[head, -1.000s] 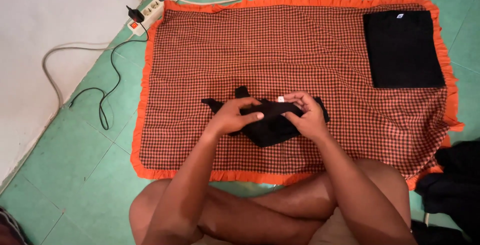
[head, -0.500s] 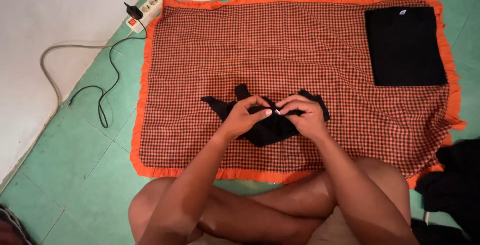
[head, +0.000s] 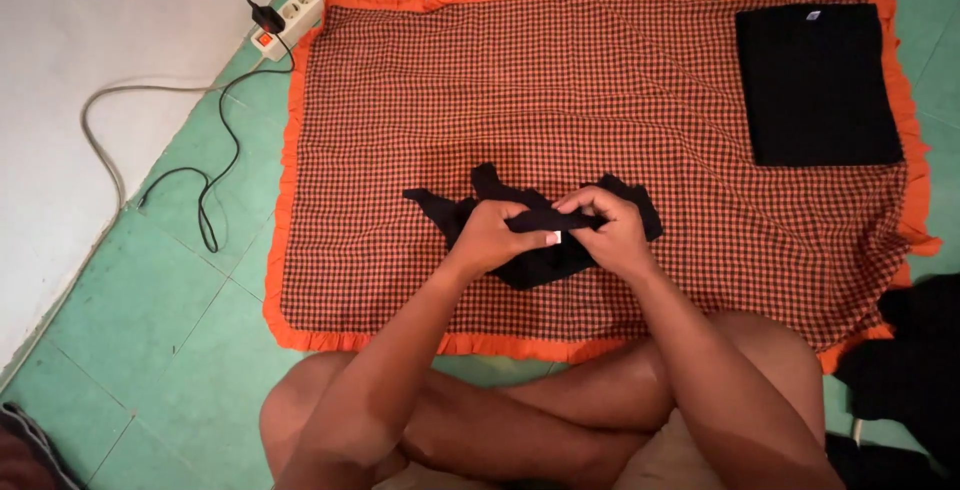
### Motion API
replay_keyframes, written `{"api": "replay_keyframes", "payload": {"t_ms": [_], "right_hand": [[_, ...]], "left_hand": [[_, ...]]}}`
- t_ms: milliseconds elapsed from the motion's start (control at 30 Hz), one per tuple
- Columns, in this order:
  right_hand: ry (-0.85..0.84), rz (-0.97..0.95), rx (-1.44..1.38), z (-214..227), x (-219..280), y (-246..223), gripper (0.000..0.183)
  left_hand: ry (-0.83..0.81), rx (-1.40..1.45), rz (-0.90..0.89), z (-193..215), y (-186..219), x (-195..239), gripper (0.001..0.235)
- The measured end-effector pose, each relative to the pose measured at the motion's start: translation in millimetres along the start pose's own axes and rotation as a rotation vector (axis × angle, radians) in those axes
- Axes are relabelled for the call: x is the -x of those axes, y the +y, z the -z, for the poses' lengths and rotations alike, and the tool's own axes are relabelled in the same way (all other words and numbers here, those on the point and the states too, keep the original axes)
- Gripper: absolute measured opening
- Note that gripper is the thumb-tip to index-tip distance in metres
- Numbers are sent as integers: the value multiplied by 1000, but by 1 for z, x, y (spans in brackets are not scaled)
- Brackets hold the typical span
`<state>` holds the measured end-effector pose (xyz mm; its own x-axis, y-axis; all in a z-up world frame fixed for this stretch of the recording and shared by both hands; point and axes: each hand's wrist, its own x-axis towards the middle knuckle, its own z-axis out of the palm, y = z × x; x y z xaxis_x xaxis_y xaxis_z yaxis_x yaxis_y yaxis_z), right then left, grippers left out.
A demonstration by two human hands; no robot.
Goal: The person sits cross-legged on a patterned mat and folds a black t-shirt by hand. They smooth the fabric, fold the sleeves inward, and fold the shirt into a compact rectangle.
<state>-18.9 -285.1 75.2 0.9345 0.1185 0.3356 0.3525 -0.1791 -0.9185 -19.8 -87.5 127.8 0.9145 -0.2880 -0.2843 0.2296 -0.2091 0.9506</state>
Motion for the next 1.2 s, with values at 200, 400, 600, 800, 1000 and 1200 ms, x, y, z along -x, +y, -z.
{"api": "replay_keyframes", "payload": {"t_ms": [200,400,600,800,1000,1200], "right_hand": [[-21,-78,10,3,0,6,26],[-96,-161,21,11,-2,14,31],[-414,-236,315,42,-14,-12,32],[-652,-520,674,93,-9,-12,39],[9,-294,955,126,4,67,20],[487,-45,360,107,13,60,13]], "left_hand": [[7,40,-22,5,5,-1,17],[33,29,-52,11,-20,-14,17],[7,-298,-140,45,-15,-15,21],[-169,-493,-161,91,-18,-6,32],[216,-774,-192,116,-35,-16,27],[657,-864,-260,106,-46,-25,28]]}}
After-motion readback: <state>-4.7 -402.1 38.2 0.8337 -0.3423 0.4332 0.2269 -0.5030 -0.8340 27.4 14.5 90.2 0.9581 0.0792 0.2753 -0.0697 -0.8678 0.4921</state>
